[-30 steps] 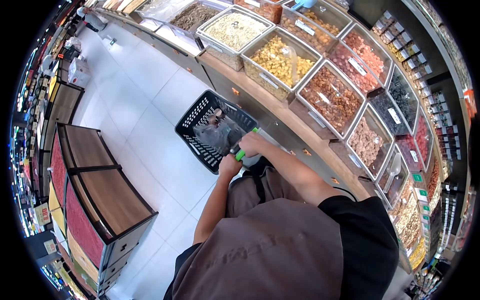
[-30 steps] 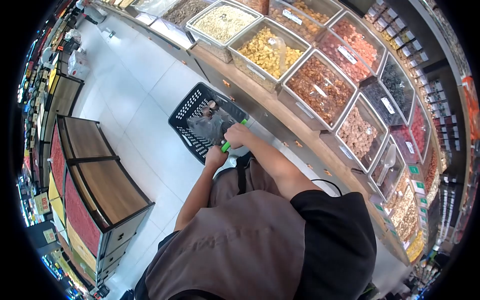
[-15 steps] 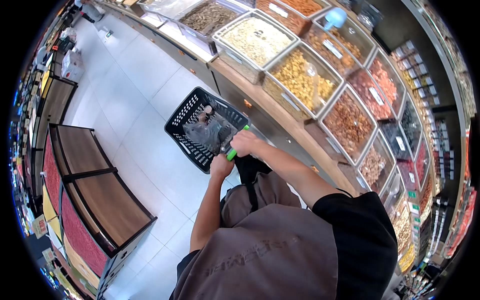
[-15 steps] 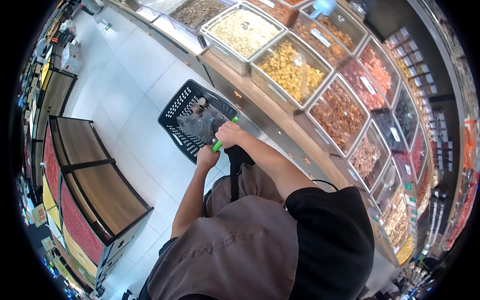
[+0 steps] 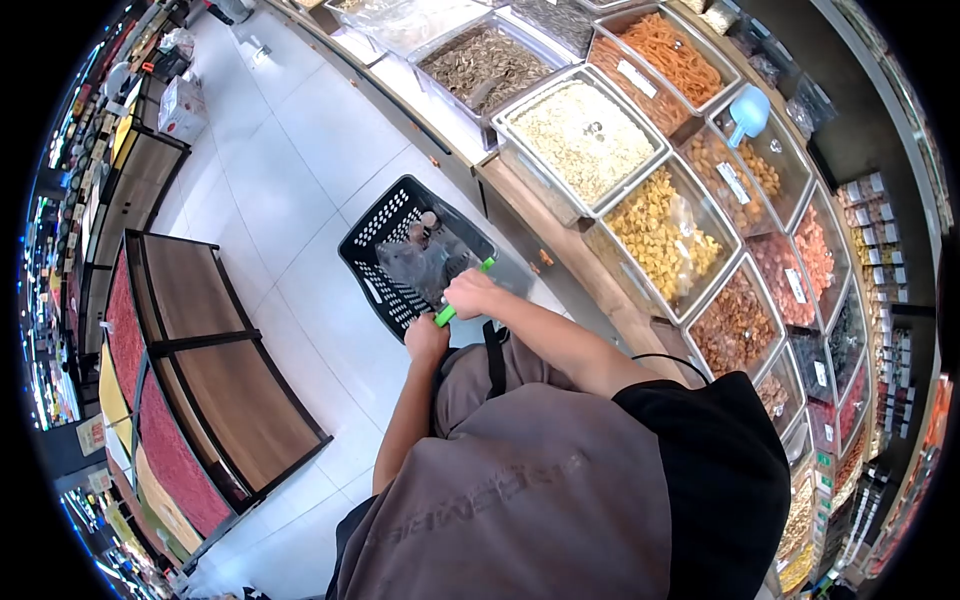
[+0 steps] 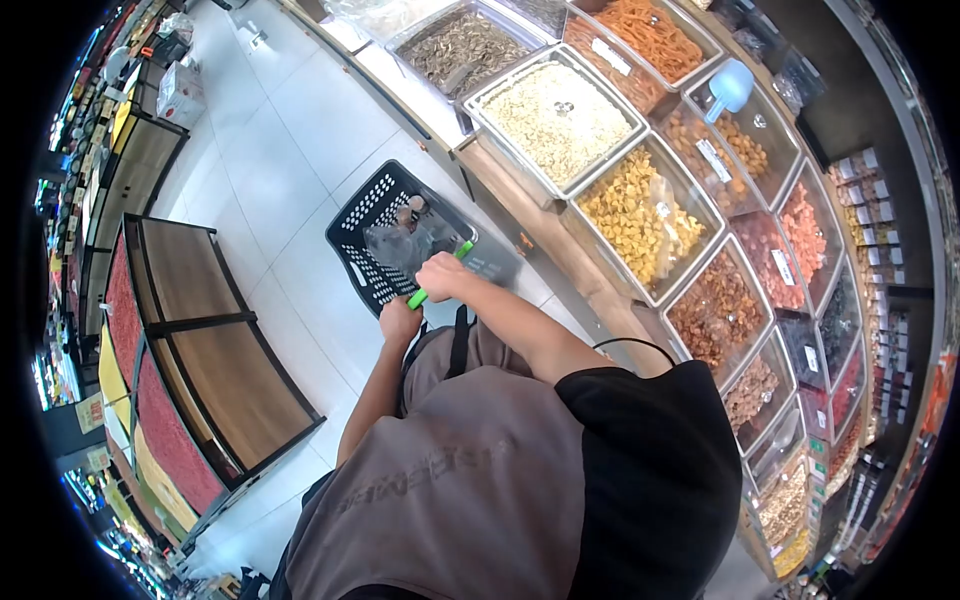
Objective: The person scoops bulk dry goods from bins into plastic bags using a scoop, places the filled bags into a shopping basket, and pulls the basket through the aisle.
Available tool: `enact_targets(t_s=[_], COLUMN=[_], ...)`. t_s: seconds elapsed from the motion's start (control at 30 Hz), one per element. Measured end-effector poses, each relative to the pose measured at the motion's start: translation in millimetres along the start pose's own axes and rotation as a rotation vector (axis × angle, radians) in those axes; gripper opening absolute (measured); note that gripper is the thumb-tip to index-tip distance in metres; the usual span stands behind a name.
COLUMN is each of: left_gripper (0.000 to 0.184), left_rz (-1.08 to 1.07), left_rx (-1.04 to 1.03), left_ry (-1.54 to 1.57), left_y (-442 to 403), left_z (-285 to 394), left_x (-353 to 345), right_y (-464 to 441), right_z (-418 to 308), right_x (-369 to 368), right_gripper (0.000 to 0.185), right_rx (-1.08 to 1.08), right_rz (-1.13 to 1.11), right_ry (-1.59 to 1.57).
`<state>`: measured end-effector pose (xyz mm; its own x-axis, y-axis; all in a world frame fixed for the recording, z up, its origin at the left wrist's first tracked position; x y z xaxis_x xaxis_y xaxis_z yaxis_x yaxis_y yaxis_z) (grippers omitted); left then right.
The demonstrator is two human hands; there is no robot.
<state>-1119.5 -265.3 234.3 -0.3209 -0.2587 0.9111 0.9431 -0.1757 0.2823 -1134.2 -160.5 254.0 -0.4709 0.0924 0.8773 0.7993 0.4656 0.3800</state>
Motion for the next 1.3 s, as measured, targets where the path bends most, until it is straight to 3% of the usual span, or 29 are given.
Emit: enact_targets(t_s=[0.2,0.5,1.3], left_gripper=[0.029,0.030,0.035], left_rz=[-0.211,-0.225,-0.324], left_rx=[-0.065,-0.082,-0.167], left_ry=[-0.063,0.003,0.034], left_y=[-50.8,-117.9,-296.7], left_z=[-15.3,-39.9,-116.1], left_x=[0.3,31.6,114.2], right_y=[-37.0,-112.8,-293.2], right_z=[10.1,23.9,42.4], right_x=[20.8,50.1,138.4], right_gripper=[0.018,0.016,0.020], right_rx=[0.023,0.034,-0.153], right_rz=[0.052,0.149,-0.033], right_ry=[-0.023,-0.042,-0.003])
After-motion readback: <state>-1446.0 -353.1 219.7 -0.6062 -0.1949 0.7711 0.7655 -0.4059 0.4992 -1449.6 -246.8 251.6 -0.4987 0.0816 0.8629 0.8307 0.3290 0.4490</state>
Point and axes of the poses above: each hand's wrist, its own y-axis away from the middle knuckle, its own x-axis out of the back of the hand, z = x × y, the point moved 10 cm from there along -y, towards the middle knuckle
